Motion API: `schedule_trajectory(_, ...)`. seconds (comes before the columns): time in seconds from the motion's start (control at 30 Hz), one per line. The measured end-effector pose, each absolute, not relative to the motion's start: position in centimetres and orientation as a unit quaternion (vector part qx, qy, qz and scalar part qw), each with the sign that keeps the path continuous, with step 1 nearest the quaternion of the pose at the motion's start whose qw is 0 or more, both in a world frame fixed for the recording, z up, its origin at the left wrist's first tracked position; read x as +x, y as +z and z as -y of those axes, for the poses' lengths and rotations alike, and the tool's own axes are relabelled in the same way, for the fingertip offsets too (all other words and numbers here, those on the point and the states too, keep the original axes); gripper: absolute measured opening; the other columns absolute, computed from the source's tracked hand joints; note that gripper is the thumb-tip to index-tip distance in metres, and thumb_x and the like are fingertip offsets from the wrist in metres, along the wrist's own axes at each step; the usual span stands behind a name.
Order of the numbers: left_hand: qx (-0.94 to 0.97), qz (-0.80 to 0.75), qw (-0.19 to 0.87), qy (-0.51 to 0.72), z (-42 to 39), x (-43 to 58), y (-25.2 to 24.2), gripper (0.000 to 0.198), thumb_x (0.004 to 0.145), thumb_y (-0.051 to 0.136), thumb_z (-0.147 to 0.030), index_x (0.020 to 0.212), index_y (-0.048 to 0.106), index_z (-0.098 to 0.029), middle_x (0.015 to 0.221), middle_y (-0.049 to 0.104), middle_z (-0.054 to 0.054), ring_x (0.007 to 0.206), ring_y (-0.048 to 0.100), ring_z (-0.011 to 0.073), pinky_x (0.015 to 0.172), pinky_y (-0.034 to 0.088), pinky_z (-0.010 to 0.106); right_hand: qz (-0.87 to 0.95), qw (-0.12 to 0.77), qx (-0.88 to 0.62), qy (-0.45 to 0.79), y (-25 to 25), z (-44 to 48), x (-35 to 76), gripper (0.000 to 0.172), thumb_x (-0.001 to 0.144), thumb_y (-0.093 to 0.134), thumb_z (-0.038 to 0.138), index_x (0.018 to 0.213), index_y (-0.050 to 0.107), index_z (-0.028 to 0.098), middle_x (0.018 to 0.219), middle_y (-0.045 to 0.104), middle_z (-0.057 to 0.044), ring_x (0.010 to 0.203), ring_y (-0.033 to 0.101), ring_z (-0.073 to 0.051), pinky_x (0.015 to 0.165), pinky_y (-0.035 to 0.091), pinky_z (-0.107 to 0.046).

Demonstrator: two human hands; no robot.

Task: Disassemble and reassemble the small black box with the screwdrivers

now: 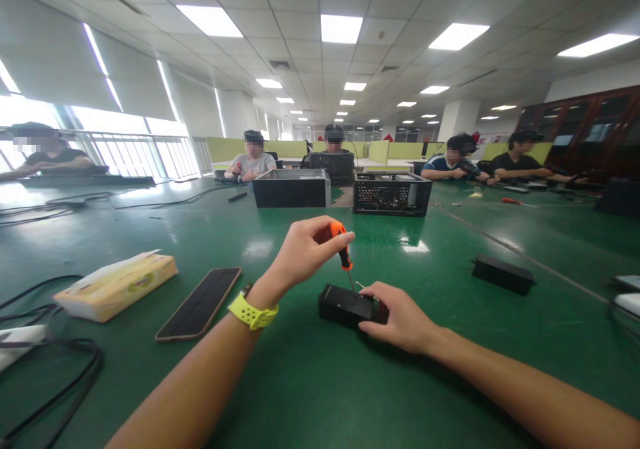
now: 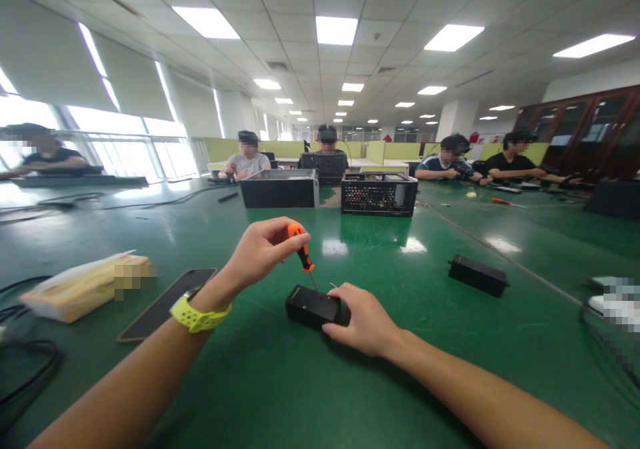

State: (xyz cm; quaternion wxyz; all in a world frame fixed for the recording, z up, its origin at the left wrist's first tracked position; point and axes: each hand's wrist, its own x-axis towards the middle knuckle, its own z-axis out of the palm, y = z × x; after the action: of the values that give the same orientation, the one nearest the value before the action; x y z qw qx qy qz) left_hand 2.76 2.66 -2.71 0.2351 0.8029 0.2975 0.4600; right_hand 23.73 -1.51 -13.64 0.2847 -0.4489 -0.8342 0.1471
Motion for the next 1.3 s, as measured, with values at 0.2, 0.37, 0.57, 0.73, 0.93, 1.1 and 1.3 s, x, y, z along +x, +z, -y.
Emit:
schedule_trajectory(0.2, 0.847, -0.264, 0.199, 0.416, -1.3, 3.4, -2.8, 0.031, 0.081, 0.066, -0.042, 0.075, 0.064, -0.011, 0.059, 0.051, -0.003, 0.052, 0.039, 0.0053, 0.047, 0.03, 0.018, 0.863, 0.277, -0.362, 0.219, -13.6, 2.9, 23.1, 0.041, 0.063, 0.071, 0.022, 0.102, 0.058, 0.017, 0.091, 0.059, -0.002, 0.076, 0.054, -0.016, 0.068, 0.044, -0.027)
schedule_trajectory(0.37, 0.871, -0.232, 0.166, 0.399, -0.5, 3.5, -2.4, 0.027, 0.082, 0.065, -0.037, 0.074, 0.064, -0.011, 0.059, 0.052, -0.003, 0.05, 0.039, 0.0052, 0.046, 0.031, 0.019, 0.87, 0.234, -0.362, 0.239, -13.7, 3.0, 23.3, 0.043, 0.059, 0.071, 0.023, 0.098, 0.053, 0.019, 0.088, 0.058, 0.0, 0.072, 0.052, -0.015, 0.063, 0.042, -0.025)
schedule_trajectory(0.57, 0.864, -0.235, 0.167, 0.412, -0.6, 3.4, -2.5, 0.027, 0.081, 0.066, -0.036, 0.074, 0.065, -0.01, 0.058, 0.052, -0.003, 0.048, 0.038, 0.0049, 0.045, 0.031, 0.018, 0.871, 0.204, -0.377, 0.239, -13.8, 2.7, 23.7, 0.044, 0.06, 0.07, 0.025, 0.1, 0.052, 0.02, 0.087, 0.058, 0.001, 0.07, 0.051, -0.015, 0.062, 0.041, -0.025)
schedule_trajectory(0.73, 0.866, -0.235, 0.18, 0.404, -0.5, 3.4, -2.6, 0.027, 0.081, 0.065, -0.037, 0.075, 0.065, -0.01, 0.059, 0.054, -0.002, 0.048, 0.039, 0.0048, 0.045, 0.031, 0.018, 0.874, 0.201, -0.373, 0.238, -13.8, 2.7, 23.6, 0.045, 0.06, 0.071, 0.026, 0.101, 0.053, 0.019, 0.087, 0.058, 0.0, 0.07, 0.051, -0.015, 0.062, 0.041, -0.025)
schedule_trajectory(0.93, 0.862, -0.238, 0.187, 0.407, -0.8, 3.3, -2.5, 0.028, 0.081, 0.066, -0.038, 0.076, 0.066, -0.01, 0.061, 0.056, -0.001, 0.051, 0.042, 0.0058, 0.046, 0.033, 0.018, 0.873, 0.195, -0.377, 0.241, -13.6, 2.7, 23.5, 0.045, 0.061, 0.071, 0.026, 0.101, 0.053, 0.018, 0.086, 0.058, 0.0, 0.069, 0.05, -0.014, 0.06, 0.041, -0.024)
schedule_trajectory(1.1, 0.862, -0.242, 0.188, 0.403, -0.9, 3.3, -2.6, 0.028, 0.081, 0.065, -0.038, 0.076, 0.065, -0.011, 0.061, 0.056, -0.001, 0.052, 0.043, 0.0063, 0.047, 0.034, 0.018, 0.873, 0.193, -0.374, 0.247, -13.5, 2.7, 23.5, 0.044, 0.062, 0.07, 0.026, 0.101, 0.053, 0.018, 0.086, 0.058, 0.0, 0.069, 0.051, -0.014, 0.06, 0.04, -0.024)
schedule_trajectory(1.3, 0.868, -0.241, 0.166, 0.401, -1.1, 3.1, -2.5, 0.027, 0.081, 0.066, -0.038, 0.074, 0.066, -0.011, 0.059, 0.056, -0.001, 0.05, 0.041, 0.0056, 0.046, 0.033, 0.018, 0.877, 0.194, -0.367, 0.243, -13.7, 2.5, 23.7, 0.044, 0.063, 0.07, 0.026, 0.103, 0.053, 0.019, 0.087, 0.059, 0.0, 0.069, 0.051, -0.014, 0.061, 0.041, -0.025)
